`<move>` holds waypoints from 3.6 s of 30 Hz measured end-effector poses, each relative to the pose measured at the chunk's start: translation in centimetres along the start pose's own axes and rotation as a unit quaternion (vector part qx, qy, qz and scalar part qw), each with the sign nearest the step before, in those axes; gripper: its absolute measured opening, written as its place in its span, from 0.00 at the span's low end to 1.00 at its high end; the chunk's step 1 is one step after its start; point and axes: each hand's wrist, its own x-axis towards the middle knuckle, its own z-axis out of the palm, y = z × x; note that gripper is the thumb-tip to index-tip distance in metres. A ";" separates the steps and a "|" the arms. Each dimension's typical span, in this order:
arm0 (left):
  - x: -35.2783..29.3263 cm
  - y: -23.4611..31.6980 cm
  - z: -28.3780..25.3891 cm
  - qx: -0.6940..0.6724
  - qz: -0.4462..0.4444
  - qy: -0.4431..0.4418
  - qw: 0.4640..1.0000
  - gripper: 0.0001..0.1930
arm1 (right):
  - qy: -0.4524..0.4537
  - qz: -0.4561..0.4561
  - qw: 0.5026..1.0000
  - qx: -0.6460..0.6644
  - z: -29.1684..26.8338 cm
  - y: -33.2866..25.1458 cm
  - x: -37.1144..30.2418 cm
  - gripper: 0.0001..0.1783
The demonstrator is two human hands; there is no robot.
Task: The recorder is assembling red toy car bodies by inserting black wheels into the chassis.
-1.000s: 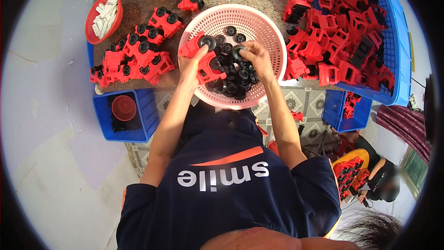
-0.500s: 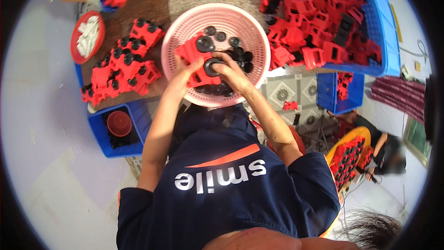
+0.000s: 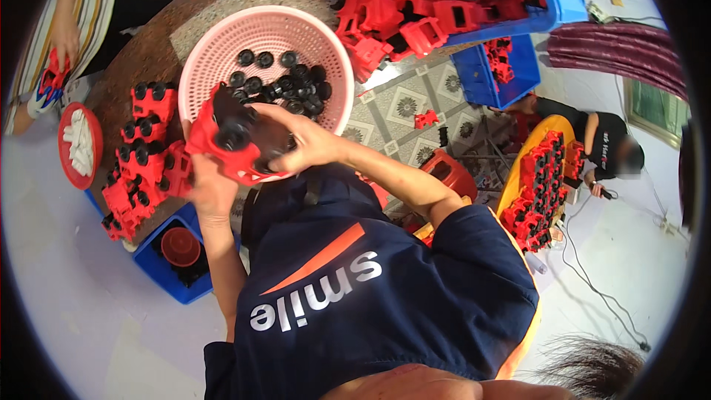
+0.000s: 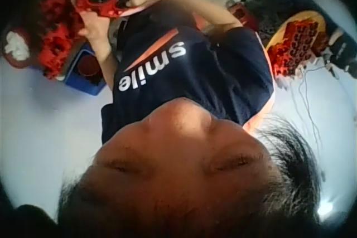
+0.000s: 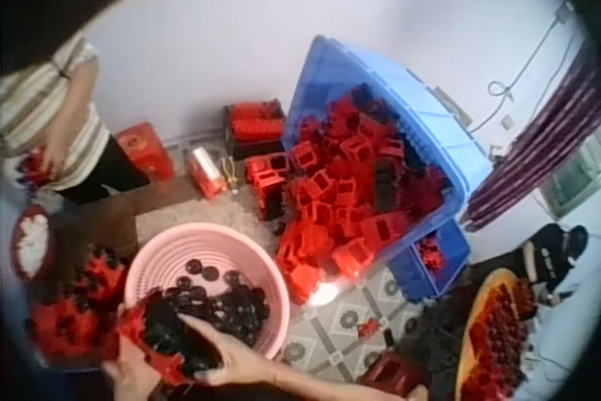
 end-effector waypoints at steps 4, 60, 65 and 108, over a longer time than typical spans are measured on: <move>-2.1 1.4 -3.8 -0.038 -0.195 0.133 0.971 0.49 | -0.097 -0.324 0.828 -0.446 1.2 0.1 -0.4 0.46; 2.1 -3.3 -8.6 0.172 0.081 0.477 0.858 0.31 | 0.173 0.090 0.880 -0.433 -11.3 17.2 16.7 0.13; 3.6 -2.7 -7.0 0.183 0.056 0.482 0.855 0.43 | 0.036 0.114 0.991 0.057 -3.9 5.4 8.4 0.12; 23.9 5.6 -24.6 0.646 -0.208 0.369 0.635 0.38 | 0.433 0.043 0.685 -0.584 -32.4 3.8 19.3 0.39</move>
